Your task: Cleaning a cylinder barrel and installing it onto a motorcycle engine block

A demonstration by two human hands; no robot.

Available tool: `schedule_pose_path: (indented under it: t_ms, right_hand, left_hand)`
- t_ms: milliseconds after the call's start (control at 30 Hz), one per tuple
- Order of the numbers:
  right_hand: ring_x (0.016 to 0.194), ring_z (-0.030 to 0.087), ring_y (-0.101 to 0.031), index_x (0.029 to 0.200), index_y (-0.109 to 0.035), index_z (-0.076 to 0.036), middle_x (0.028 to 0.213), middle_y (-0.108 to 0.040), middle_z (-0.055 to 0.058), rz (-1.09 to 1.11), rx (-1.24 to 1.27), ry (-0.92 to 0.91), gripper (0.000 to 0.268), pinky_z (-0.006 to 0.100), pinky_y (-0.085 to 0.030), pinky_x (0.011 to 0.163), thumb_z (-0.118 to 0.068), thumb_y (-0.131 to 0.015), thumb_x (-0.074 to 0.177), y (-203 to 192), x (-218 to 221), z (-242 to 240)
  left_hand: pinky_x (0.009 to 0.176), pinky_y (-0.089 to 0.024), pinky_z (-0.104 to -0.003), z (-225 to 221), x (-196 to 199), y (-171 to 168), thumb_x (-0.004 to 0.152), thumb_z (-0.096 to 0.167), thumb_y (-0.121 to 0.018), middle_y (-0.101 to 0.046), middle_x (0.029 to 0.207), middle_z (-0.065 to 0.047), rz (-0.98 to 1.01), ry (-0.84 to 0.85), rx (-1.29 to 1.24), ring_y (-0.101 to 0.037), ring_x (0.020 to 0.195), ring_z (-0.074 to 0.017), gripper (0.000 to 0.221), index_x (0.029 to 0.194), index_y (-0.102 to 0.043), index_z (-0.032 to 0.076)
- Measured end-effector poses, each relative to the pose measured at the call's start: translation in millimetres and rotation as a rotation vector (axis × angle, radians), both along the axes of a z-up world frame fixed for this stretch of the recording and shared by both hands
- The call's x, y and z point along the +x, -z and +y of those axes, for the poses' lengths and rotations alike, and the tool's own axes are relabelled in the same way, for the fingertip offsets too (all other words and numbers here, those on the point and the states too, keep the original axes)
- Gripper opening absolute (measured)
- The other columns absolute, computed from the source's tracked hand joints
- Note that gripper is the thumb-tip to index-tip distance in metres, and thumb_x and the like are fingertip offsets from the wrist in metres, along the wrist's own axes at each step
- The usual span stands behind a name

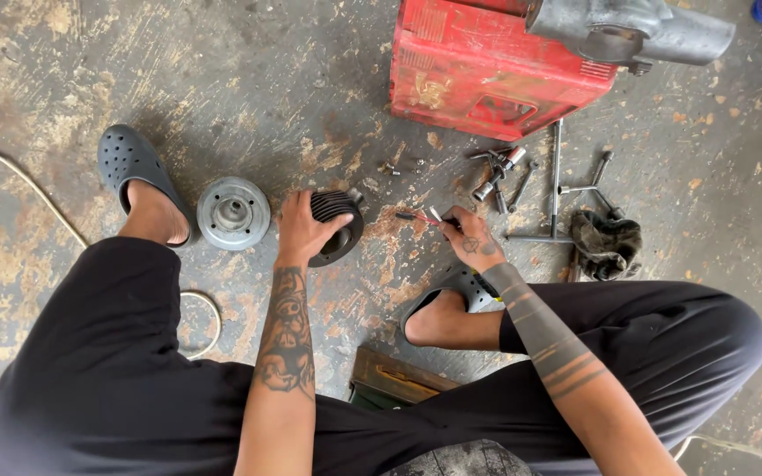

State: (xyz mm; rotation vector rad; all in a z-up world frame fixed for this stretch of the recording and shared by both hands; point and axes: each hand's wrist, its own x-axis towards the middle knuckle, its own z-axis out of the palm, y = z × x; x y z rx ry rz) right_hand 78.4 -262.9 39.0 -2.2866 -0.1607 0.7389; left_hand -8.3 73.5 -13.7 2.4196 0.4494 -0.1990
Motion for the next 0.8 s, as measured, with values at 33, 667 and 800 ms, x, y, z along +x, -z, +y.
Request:
schedule_pose_path:
  t_ms: [33, 667, 800]
  right_hand:
    - [0.086, 0.03, -0.075, 0.108, -0.07, -0.011, 0.082, -0.076, 0.01, -0.002, 0.0, -0.005, 0.019, 0.045, -0.059, 0.08, -0.025, -0.066, 0.097, 3, 0, -3]
    - [0.104, 0.039, -0.068, 0.12, -0.066, -0.008, 0.111, -0.071, 0.021, -0.059, 0.037, -0.07, 0.026, 0.053, -0.055, 0.09, -0.027, -0.061, 0.103, 38, 5, -22]
    - [0.114, 0.036, -0.068, 0.125, -0.067, -0.022, 0.114, -0.073, 0.013, -0.086, -0.099, -0.112, 0.033, 0.047, -0.054, 0.103, -0.042, -0.062, 0.1, 62, 0, -15]
  left_hand:
    - [0.108, -0.04, -0.071, -4, 2, -7, 0.086, 0.079, -0.063, -0.046, 0.141, -0.024, -0.002, -0.005, 0.0, -0.043, 0.138, -0.0446, 0.097, 0.144, -0.043, 0.003]
    - [0.117, -0.039, -0.066, -31, -66, 57, 0.074, 0.049, -0.089, -0.023, 0.165, -0.024, -0.059, -0.532, -0.302, -0.038, 0.146, -0.0472, 0.129, 0.165, -0.005, 0.012]
    - [0.108, -0.045, -0.071, -39, -57, 20, 0.072, 0.03, -0.078, -0.035, 0.157, -0.027, -0.129, -0.646, -0.409, -0.048, 0.135, -0.0527, 0.108, 0.161, -0.021, 0.012]
